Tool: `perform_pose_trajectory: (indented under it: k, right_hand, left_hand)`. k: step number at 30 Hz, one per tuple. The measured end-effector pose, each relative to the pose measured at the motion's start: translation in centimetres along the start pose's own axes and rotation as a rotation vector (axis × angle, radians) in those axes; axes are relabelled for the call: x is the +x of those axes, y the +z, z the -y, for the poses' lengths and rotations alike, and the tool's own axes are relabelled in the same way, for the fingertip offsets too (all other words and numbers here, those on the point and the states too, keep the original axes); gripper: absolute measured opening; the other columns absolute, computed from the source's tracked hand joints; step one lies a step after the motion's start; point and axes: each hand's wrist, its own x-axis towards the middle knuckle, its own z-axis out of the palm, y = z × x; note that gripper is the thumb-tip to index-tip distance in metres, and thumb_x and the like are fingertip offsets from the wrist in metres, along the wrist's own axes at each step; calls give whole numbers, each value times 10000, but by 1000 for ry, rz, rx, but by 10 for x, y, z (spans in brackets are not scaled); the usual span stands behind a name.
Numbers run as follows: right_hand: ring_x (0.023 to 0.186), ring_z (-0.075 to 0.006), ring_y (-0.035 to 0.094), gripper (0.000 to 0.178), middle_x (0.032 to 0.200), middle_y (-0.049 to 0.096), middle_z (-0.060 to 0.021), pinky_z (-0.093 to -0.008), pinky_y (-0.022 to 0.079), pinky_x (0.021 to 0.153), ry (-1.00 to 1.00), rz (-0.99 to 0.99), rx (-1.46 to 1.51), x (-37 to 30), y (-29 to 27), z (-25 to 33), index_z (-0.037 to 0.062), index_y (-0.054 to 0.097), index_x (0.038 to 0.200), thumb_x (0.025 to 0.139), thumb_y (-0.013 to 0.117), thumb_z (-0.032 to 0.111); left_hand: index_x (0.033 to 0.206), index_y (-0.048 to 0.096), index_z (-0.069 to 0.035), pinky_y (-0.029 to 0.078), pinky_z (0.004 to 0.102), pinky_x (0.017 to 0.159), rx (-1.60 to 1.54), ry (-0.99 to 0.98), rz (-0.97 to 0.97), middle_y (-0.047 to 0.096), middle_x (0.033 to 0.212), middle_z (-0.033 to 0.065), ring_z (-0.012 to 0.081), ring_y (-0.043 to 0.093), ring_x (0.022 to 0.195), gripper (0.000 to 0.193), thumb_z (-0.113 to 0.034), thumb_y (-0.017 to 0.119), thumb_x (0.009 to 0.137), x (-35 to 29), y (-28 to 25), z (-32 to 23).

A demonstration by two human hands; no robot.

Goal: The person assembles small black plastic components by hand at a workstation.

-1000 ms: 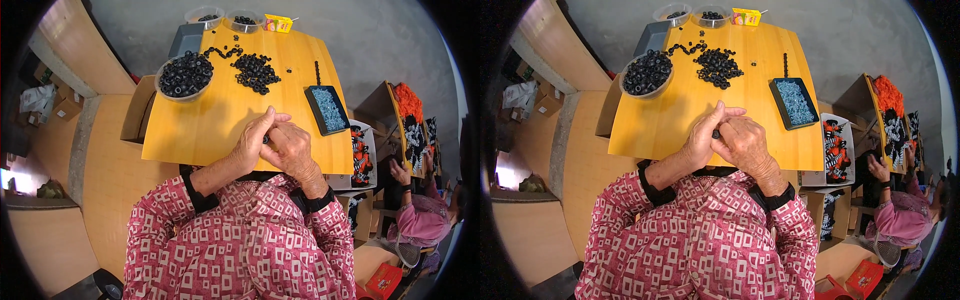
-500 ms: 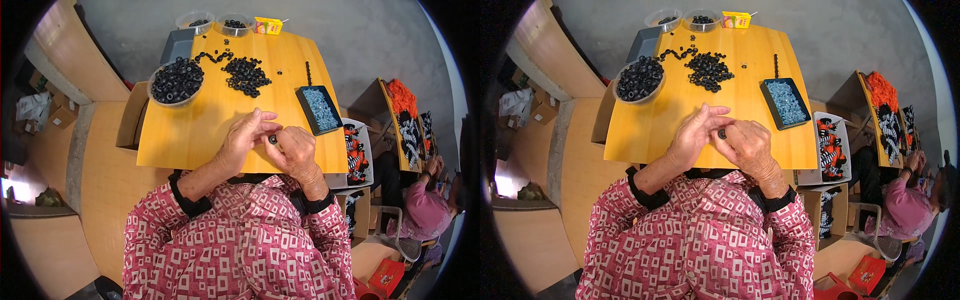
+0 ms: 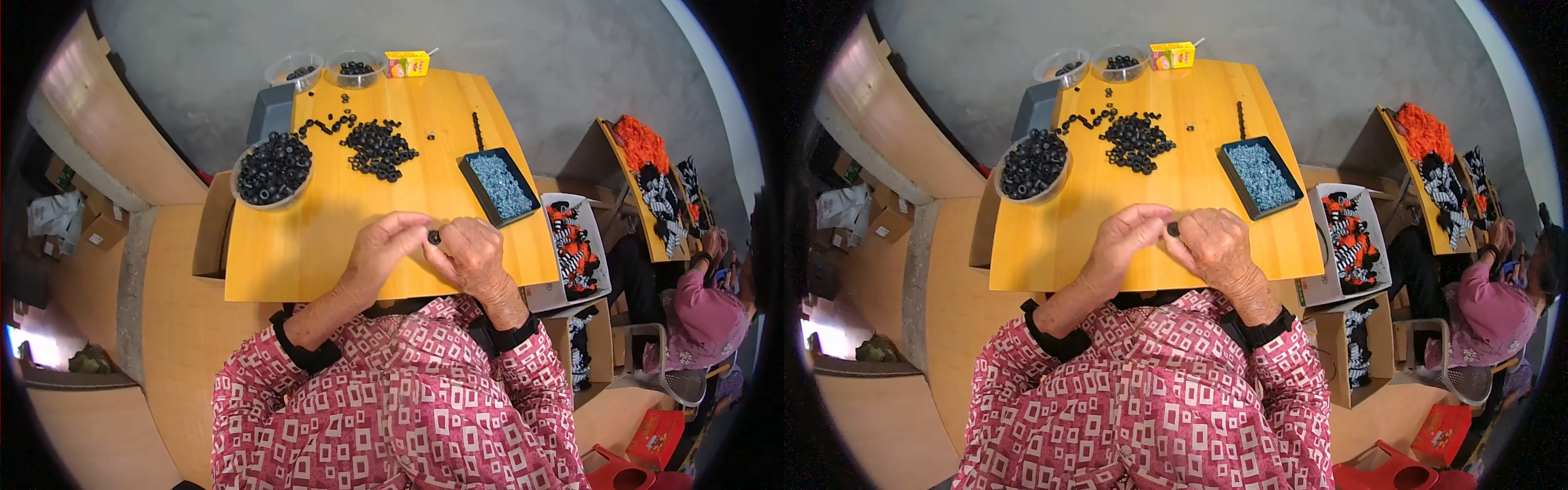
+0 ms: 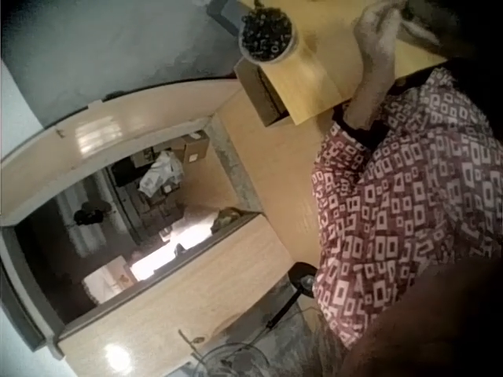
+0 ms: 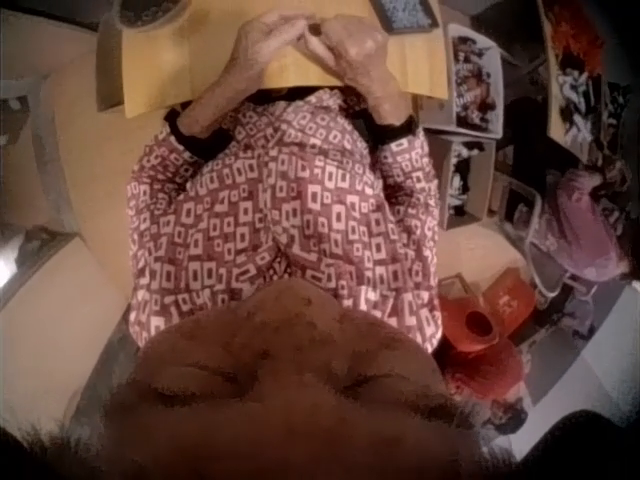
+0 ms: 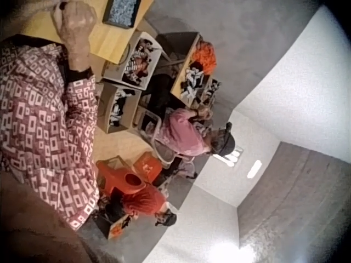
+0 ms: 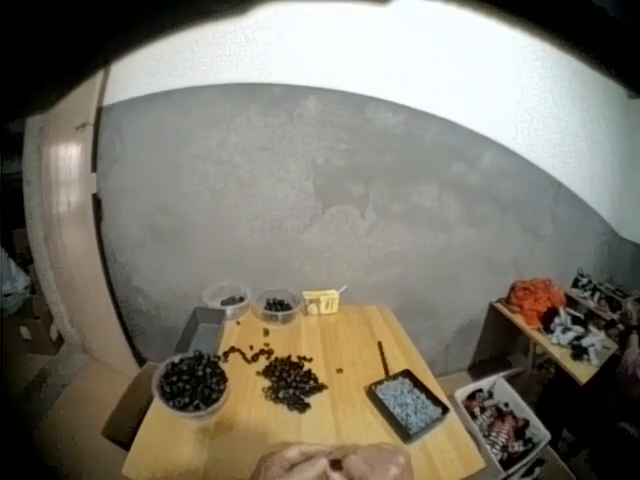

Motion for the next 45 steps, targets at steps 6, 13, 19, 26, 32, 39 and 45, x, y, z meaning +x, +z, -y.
perform_pose_trajectory:
  k: [6, 13, 19, 26, 32, 39, 45]
  right_hand:
    - [575, -237, 549, 274, 637, 499, -59, -355, 428, 531, -52, 42, -27, -3, 1, 6, 86, 528, 729, 768, 757, 232]
    - [569, -249, 537, 272, 619, 493, -75, -362, 424, 538, -32, 82, 57, 7, -2, 18, 74, 532, 711, 795, 769, 177]
    - [578, -250, 559, 241, 627, 511, -82, -360, 441, 553, -27, 136, 55, -4, 6, 14, 62, 537, 704, 808, 743, 133]
    - [591, -260, 579, 219, 638, 538, -89, -362, 461, 564, -9, 165, 68, -10, 11, 12, 59, 542, 700, 811, 726, 101]
    - [605, -293, 599, 177, 652, 576, -118, -377, 486, 577, 6, 130, 127, -9, 5, 16, 35, 572, 713, 804, 716, 80]
    - [574, -307, 579, 162, 641, 559, -130, -385, 482, 548, -3, 184, 106, -15, 19, 14, 29, 582, 720, 786, 724, 69]
    - [570, -333, 557, 184, 635, 536, -146, -405, 463, 543, 36, 215, 86, -21, 16, 14, 13, 553, 700, 799, 704, 48]
  left_hand:
    - [1033, 667, 56, 508, 238, 764, 187, 92, -3, 703, 913, 57, 91, 633, 849, 188, -67, 664, 890, -3, -2, -2]
    - [1107, 650, 29, 516, 241, 839, 313, 125, -18, 670, 1029, 65, 106, 648, 919, 201, -55, 626, 927, -12, -26, -29]
    - [1196, 607, -12, 530, 254, 851, -119, 3, -142, 637, 1038, 48, 160, 673, 910, 260, -79, 621, 945, -29, -50, -64]
    - [1174, 613, 2, 557, 268, 882, -135, 35, -161, 635, 1051, 72, 178, 674, 925, 256, -56, 644, 927, -33, -59, -71]
    - [1075, 642, -1, 540, 279, 809, -89, 213, -263, 656, 938, 58, 149, 654, 830, 156, -68, 617, 936, -41, -79, -93]
    - [1100, 639, -5, 531, 263, 802, 38, 550, -515, 691, 916, 65, 144, 679, 818, 195, -99, 646, 930, -83, -128, -153]
    - [1153, 629, -14, 533, 270, 833, 211, 773, -834, 688, 977, 76, 147, 678, 884, 256, -130, 659, 927, -94, -178, -155]
